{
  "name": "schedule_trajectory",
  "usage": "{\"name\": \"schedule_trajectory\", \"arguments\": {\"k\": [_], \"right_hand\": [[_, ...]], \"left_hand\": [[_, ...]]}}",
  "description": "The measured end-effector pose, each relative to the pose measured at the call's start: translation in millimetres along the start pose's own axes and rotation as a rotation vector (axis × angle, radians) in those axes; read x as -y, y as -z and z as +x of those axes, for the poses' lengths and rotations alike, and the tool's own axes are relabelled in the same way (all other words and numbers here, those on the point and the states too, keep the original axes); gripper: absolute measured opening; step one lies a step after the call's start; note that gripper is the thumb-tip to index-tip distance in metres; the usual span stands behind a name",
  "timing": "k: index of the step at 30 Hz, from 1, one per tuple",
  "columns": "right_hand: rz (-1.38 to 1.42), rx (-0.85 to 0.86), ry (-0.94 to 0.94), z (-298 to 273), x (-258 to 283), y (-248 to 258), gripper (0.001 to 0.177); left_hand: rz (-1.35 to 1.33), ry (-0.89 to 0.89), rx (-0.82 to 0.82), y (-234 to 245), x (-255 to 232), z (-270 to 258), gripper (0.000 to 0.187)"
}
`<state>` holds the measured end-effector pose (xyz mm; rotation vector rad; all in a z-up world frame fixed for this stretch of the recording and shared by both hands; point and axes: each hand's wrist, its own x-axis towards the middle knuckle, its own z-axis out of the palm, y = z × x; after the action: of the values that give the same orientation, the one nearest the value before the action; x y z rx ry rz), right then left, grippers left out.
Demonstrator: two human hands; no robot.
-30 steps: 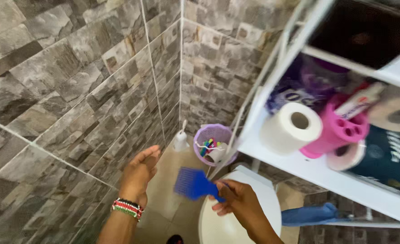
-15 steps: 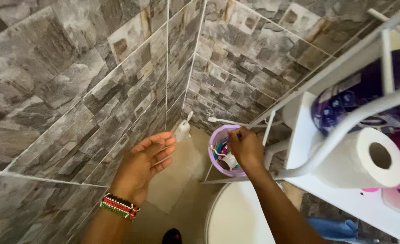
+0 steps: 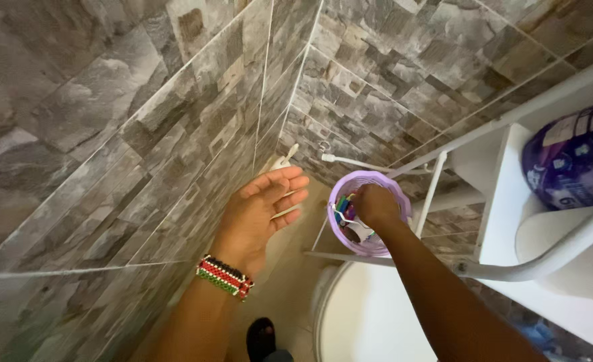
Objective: The person organizes bathroom items by placing boxes and bottles onto a white wall-mounted shelf, then moves a green basket and a red bucket, and finally wipes a blue plastic comb with a cloth. The person handles boxes, bottles, a green basket, a red bucket, a blue comb, and a cloth.
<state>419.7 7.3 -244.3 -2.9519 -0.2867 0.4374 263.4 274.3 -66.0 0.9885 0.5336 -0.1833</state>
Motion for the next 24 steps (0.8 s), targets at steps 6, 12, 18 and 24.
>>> {"name": "schedule_trajectory", "arguments": {"k": [6,12,18,24], "right_hand": [[-0.034,0.073,-0.042,-9,18,-5,0.03],[0.115,0.069,-0.029,-29,30,-8,0.052],[0.156,-0.048,-0.045,-55,44,5,0.061],[0.478,-0.39,0.335,-124,92,46,0.062]], "left_hand": [[-0.043,0.027,-0.065,-11,0,5,0.032],[-0.074,0.012,-0.048,-14,1,-5,0.033],[-0.078,0.006,-0.086,-22,6,-20,0.036],[-0.116,0.0,-0.098,-33,16,-41,0.039]]}}
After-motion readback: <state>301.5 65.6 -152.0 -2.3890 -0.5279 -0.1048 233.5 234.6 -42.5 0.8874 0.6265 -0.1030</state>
